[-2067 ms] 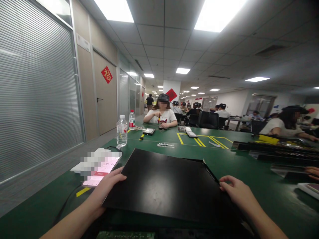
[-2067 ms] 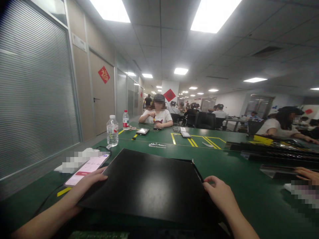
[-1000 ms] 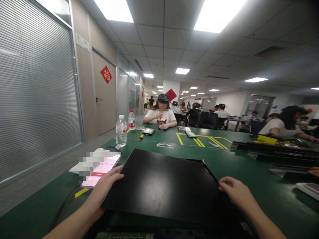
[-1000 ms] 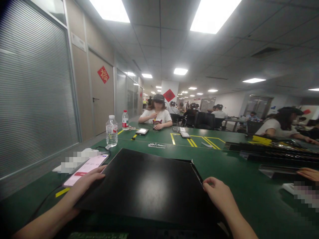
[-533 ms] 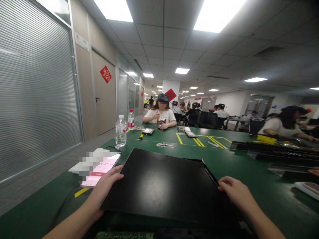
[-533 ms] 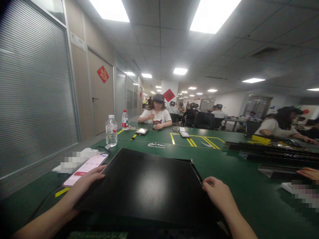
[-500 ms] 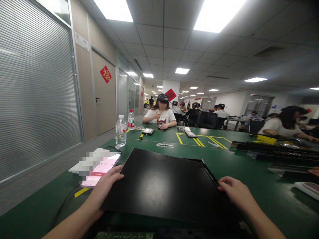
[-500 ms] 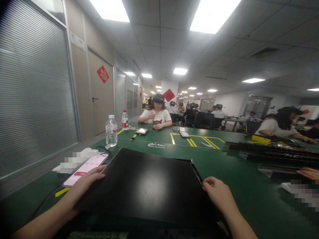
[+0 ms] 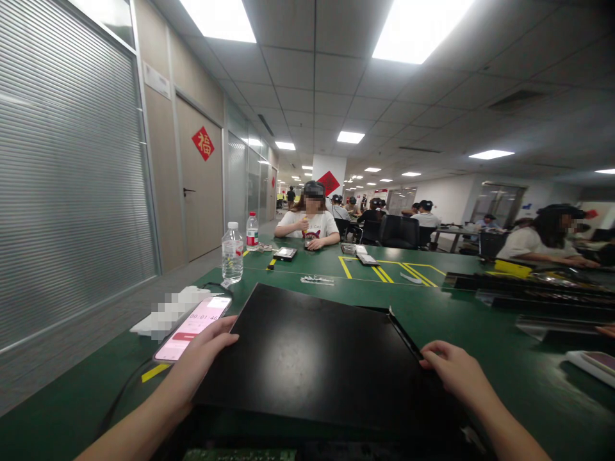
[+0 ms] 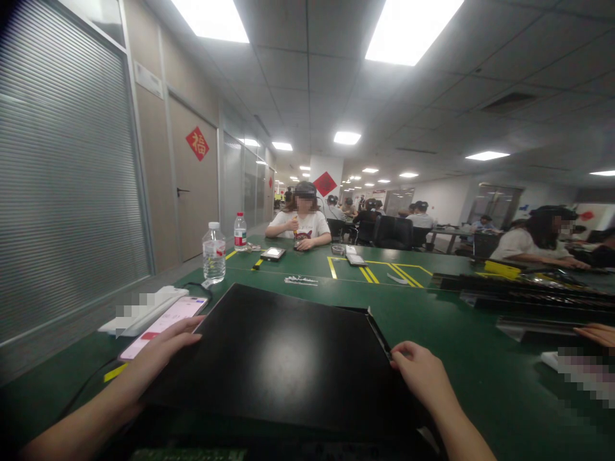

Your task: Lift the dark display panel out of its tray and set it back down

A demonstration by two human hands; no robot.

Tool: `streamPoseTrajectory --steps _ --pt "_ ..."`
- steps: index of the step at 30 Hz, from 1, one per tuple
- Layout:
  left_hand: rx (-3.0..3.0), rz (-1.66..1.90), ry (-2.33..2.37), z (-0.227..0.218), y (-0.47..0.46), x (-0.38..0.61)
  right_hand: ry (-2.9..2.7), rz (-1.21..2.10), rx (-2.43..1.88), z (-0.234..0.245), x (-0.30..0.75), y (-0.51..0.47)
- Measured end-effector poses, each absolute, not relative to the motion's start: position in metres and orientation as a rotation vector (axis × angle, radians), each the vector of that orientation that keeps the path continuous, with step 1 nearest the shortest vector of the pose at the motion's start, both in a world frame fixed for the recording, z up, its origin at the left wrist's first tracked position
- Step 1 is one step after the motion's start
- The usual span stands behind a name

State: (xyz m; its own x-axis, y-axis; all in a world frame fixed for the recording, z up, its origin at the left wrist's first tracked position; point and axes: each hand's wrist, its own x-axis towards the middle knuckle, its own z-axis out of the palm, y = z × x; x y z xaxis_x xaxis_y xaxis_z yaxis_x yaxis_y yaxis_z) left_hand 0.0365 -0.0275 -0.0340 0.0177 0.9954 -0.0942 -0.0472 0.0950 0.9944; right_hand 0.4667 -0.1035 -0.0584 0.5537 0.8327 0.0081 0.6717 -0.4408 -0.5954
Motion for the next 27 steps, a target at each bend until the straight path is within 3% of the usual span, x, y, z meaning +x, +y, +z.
streamPoseTrajectory --steps 15,27 --pt "1.243 1.109 1.180 -0.0402 -0.0201 0.0271 -1.181 0.383 -2.247 -0.0549 0.4622 -0.1017" --pt "0.923 1.009 1.057 -0.0427 -0.0259 0.0329 -1.157 0.406 -2.242 -0.0538 0.4613 -0.1037"
